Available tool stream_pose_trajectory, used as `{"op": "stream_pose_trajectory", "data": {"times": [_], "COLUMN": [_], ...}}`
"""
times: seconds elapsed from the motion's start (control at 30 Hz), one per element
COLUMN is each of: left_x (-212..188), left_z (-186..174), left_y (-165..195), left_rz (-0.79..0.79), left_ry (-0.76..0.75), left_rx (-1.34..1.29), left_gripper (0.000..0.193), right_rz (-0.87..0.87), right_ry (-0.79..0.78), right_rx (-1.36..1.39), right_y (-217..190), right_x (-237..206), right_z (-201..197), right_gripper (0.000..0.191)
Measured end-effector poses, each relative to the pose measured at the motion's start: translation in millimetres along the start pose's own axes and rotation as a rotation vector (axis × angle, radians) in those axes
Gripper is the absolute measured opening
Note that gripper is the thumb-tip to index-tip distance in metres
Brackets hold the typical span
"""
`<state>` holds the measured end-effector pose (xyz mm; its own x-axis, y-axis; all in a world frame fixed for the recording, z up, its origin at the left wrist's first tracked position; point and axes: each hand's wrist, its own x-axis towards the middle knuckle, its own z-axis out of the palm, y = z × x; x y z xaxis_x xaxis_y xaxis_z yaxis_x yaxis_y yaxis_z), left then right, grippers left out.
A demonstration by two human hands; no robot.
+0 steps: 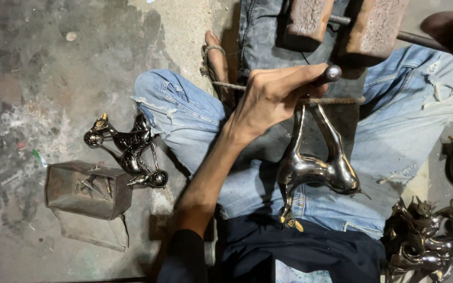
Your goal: The person sits on the floor and uses a hammer and chisel to shape a metal deer figurine. They repeatedly strike the chisel against the figurine, repositioning it as needed, and briefly inspect the surface before continuing.
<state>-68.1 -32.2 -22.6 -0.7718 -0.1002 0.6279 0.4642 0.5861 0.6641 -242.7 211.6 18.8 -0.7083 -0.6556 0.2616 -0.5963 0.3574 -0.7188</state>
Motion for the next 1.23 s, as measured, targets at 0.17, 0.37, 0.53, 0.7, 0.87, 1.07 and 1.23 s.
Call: {"op": "stream_pose_trajectory", "data": {"times": [0.17,0.37,0.53,0.7,0.87,1.07,1.23], "left_x": [4,5,7,8,12,9,9], "left_z": [-3,-2,-2,-5,-7,-7,-1], "left_y": [6,7,1,1,0,-6,-26], "left_rz": [0.045,0.022,0.067,0.055,0.081,0.142,-0.015], "left_ry": [0.017,-0.024,-0.018,-0.069,-0.133,-0.150,-0.043], "left_rx": [0.029,0.052,0.057,0.062,0.047,0.049,-0.176], "left_gripper": [0.047,0.045,0.040,0.036,0.040,0.041,0.031], "right_rz": [-0.003,-0.008,-0.039,0.019,-0.257,-0.195,-0.184], "right_ry": [0.012,-0.003,-0.036,-0.080,-0.098,-0.101,-0.072], "right_rx": [-0.022,-0.086,-0.180,-0.265,-0.470,-0.440,-0.040], "right_y": [-2,-12,-23,-39,-53,-69,-97], "right_x": [-1,-7,-10,-21,-30,-38,-28], "right_z": [-3,-7,-15,-22,-33,-27,-19], "right_gripper": [0.020,0.022,0.023,0.025,0.043,0.053,0.053]}}
